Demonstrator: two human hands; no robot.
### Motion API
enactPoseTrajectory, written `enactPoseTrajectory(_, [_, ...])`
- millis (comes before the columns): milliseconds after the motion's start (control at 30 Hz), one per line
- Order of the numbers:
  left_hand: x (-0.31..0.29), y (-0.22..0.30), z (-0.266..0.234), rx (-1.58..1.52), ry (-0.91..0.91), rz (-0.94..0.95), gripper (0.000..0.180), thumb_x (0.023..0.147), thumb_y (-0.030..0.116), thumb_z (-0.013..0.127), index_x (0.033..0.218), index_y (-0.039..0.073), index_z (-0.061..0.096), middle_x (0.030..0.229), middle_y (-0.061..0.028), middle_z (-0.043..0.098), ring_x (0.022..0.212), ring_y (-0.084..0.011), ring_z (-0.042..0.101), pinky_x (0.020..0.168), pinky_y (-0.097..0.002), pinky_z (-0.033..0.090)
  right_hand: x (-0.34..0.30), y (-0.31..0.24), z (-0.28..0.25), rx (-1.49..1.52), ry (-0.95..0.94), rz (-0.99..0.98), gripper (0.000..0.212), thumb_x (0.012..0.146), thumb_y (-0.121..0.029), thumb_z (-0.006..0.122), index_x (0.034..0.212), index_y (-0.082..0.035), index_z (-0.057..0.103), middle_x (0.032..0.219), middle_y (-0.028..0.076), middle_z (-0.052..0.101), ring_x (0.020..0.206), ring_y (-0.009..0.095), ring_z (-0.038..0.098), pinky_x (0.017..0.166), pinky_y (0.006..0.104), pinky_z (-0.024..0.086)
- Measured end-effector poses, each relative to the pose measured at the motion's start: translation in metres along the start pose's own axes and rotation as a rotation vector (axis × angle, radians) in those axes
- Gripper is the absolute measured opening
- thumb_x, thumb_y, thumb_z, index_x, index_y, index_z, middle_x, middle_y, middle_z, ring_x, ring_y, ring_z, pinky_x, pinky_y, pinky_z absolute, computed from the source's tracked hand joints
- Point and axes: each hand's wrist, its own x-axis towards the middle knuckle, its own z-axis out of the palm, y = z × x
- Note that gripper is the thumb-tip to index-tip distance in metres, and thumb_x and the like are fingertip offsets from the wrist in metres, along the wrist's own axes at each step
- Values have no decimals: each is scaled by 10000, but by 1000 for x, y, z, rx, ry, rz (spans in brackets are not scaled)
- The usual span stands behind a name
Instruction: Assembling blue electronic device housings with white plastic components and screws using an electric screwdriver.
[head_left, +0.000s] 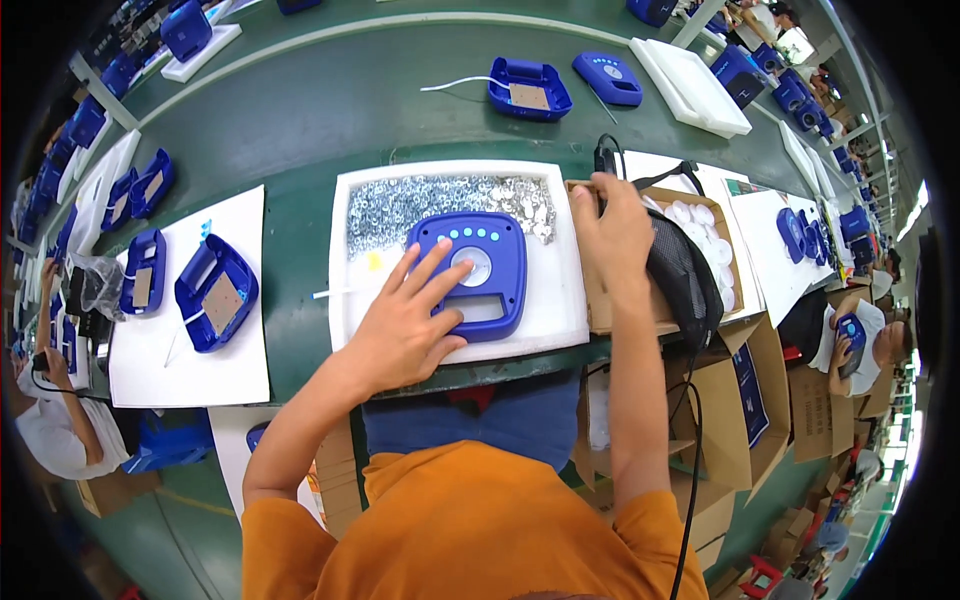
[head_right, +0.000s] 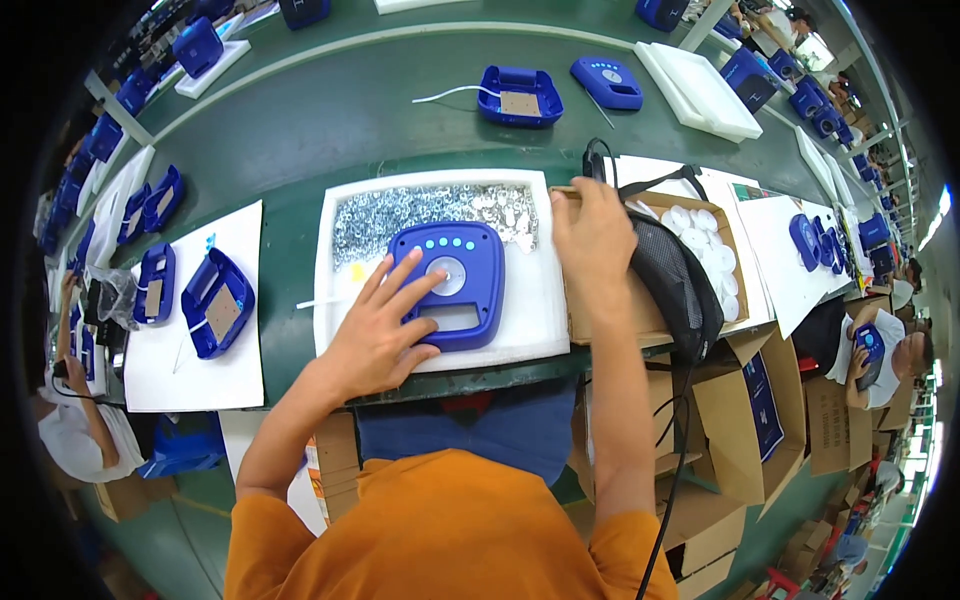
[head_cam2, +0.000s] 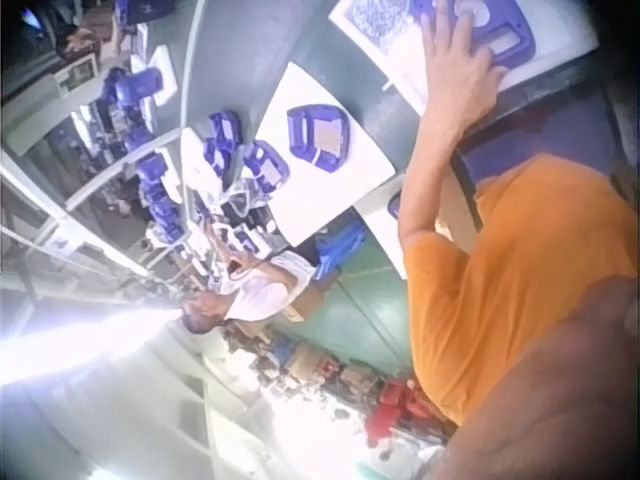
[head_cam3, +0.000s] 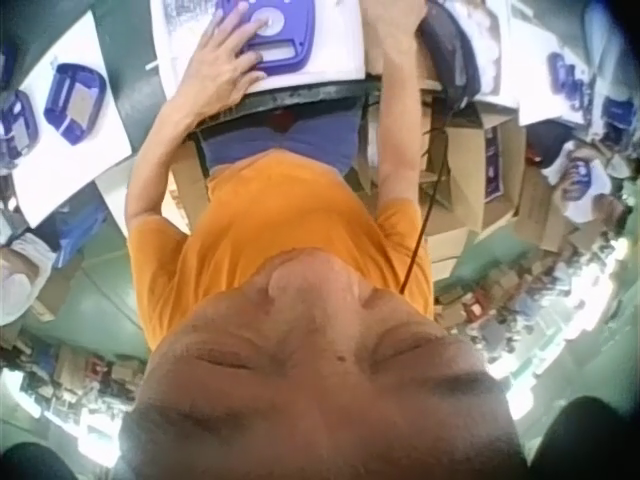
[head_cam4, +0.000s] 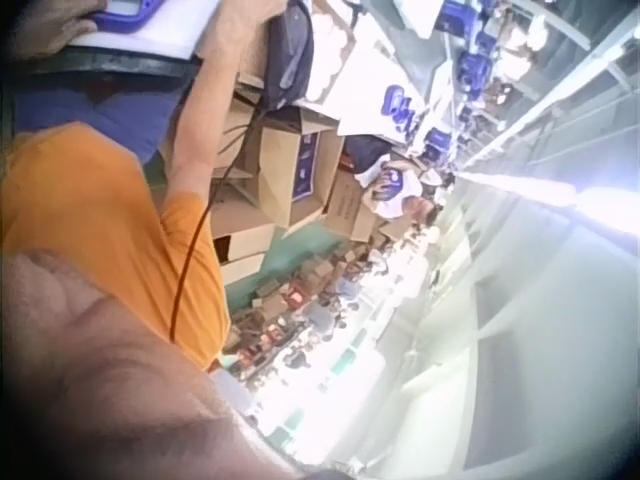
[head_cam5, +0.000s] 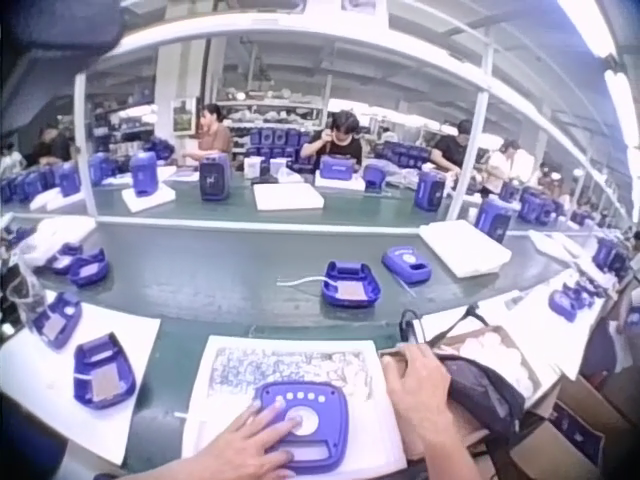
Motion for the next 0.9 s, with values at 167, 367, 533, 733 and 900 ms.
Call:
enactPoseTrajectory(167, [4,10,-14,35,-6,17,240,894,202,915,1054,61,807,1661,-158,590,1716,-452,323,1397,-678,231,-39,-41,9,422,136,79,188,1017,-158,800,1149,-26,782,1127,156,786,1021,381,768,890,462,595])
enactPoseTrajectory(367, [38,-35,-68,106,218,-51,251,879,100,894,1079,56,747,1576,-152,645,1661,-460,433,1380,-687,268,-67,-32,15,435,175,-47,96,984,-58,793,1070,-19,773,1063,162,786,999,381,765,879,452,592])
enactPoseTrajectory(533, [103,-175,-58,330,307,-119,202,955,168,855,1098,50,777,1553,-143,660,1612,-432,488,1356,-664,306,-66,-40,12,489,128,-90,86,966,-49,794,1043,-27,761,1032,158,778,965,403,747,863,492,577])
enactPoseTrajectory(733, [214,-267,-7,503,386,-350,403,992,212,811,1384,124,774,1639,-168,613,1611,-437,483,1339,-620,355,-64,-42,14,404,66,-149,70,957,-47,794,999,-41,738,984,143,758,945,388,734,855,494,575])
enactPoseTrajectory(900, [297,-229,62,489,141,-129,671,976,124,774,1612,309,664,1750,-188,509,1661,-415,433,1381,-609,312,-69,-38,16,404,26,-176,89,933,-34,807,992,-38,742,988,133,764,946,372,740,861,487,580])
